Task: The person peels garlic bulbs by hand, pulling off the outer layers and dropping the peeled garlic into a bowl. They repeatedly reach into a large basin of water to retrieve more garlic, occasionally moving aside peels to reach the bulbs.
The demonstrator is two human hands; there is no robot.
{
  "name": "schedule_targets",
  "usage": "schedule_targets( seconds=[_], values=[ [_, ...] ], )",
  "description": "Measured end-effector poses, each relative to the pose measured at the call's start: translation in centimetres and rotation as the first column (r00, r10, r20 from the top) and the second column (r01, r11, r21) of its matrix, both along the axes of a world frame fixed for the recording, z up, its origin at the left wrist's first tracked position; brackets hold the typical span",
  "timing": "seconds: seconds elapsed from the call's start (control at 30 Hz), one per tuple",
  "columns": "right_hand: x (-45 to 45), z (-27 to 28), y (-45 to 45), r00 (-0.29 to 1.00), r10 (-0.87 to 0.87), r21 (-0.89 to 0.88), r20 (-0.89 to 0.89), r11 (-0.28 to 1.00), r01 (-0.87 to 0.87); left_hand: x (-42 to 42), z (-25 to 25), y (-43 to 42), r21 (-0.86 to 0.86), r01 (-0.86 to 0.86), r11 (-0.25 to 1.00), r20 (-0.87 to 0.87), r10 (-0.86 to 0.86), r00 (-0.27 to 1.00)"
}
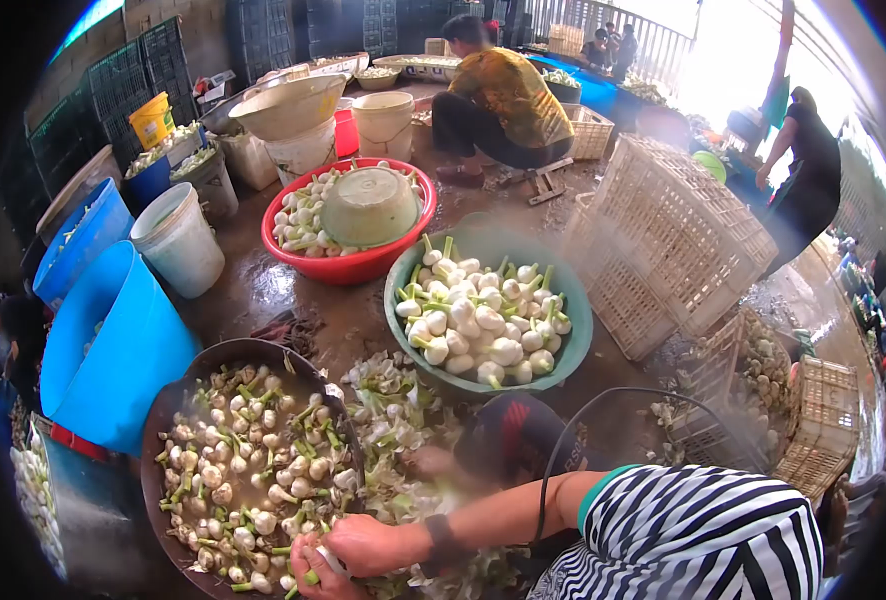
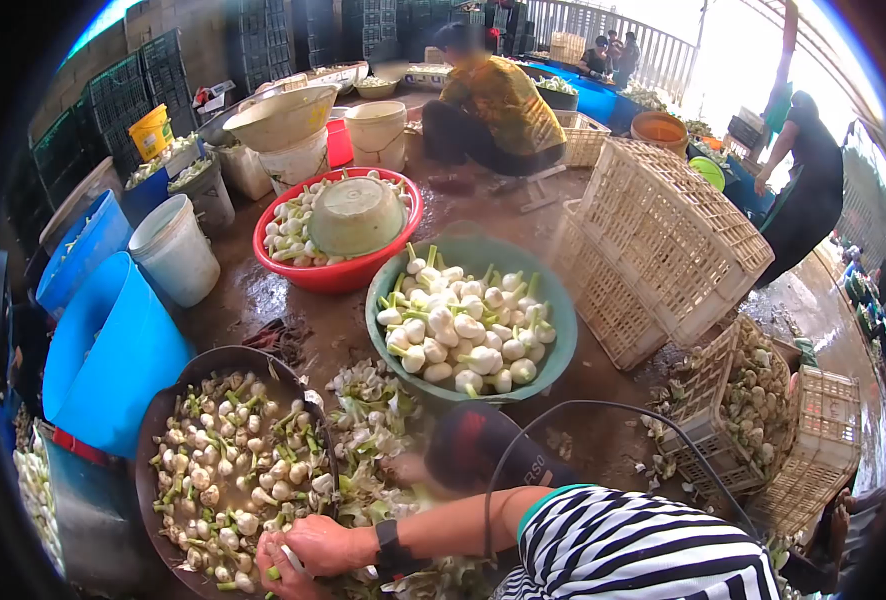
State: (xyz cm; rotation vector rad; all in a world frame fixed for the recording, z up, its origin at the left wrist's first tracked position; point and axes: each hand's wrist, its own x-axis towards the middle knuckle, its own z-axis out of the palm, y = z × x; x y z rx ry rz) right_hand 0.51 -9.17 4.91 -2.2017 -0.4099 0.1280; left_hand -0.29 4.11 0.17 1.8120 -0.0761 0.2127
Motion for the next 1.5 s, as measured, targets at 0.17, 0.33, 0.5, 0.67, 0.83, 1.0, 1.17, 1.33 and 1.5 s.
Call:
schedule_targets(
  seconds=[0.17,0.33,0.5,0.67,0.83,1.0,1.17,1.33,1.5],
  values=[
    [-0.1,-1.1,0.1,0.997,-0.076,0.187,-0.009,0.979,0.077,-0.4,2.2,0.0,-0.139,0.003,0.990,-0.046,-0.010,0.999],
    [0.2,-4.6,-1.3,0.918,-0.031,0.373,-0.396,0.908,0.192,-0.3,0.9,0.7,-0.614,0.238,0.753,0.291,-0.064,0.955],
    [-0.7,-9.0,-3.6,0.938,0.251,-0.171,-0.240,0.940,-0.295,-0.1,1.8,1.3,-0.410,0.220,0.885,0.113,-0.190,0.975],
    [1.8,-3.5,-4.1,0.761,0.396,0.681,-0.513,0.728,0.080,-0.4,-0.7,-0.2,-0.083,0.348,0.934,0.162,-0.332,0.929],
    [0.9,-3.9,-2.7,0.997,0.055,0.509,-0.051,0.860,-0.022,-0.3,0.6,-1.5,0.181,-0.077,0.981,-0.135,0.102,0.986],
    [1.2,-3.0,-1.7,0.997,-0.075,0.220,0.028,0.973,0.067,0.5,-2.7,0.0,0.042,-0.141,0.989,-0.324,0.147,0.935],
    [1.9,-0.9,-2.2,0.997,-0.073,0.013,-0.025,0.997,0.074,-0.1,0.6,-1.9,0.196,-0.110,0.974,-0.049,0.122,0.991],
    [2.0,-2.2,-1.3,0.989,-0.107,0.007,0.107,0.994,0.106,0.2,1.8,-1.8,-0.035,-0.028,0.999,-0.141,0.022,0.990],
    [2.0,-4.1,-2.6,0.989,-0.139,-0.092,0.057,0.985,0.144,0.6,-0.3,-0.8,-0.699,-0.037,0.714,-0.213,-0.159,0.964]
  ],
)
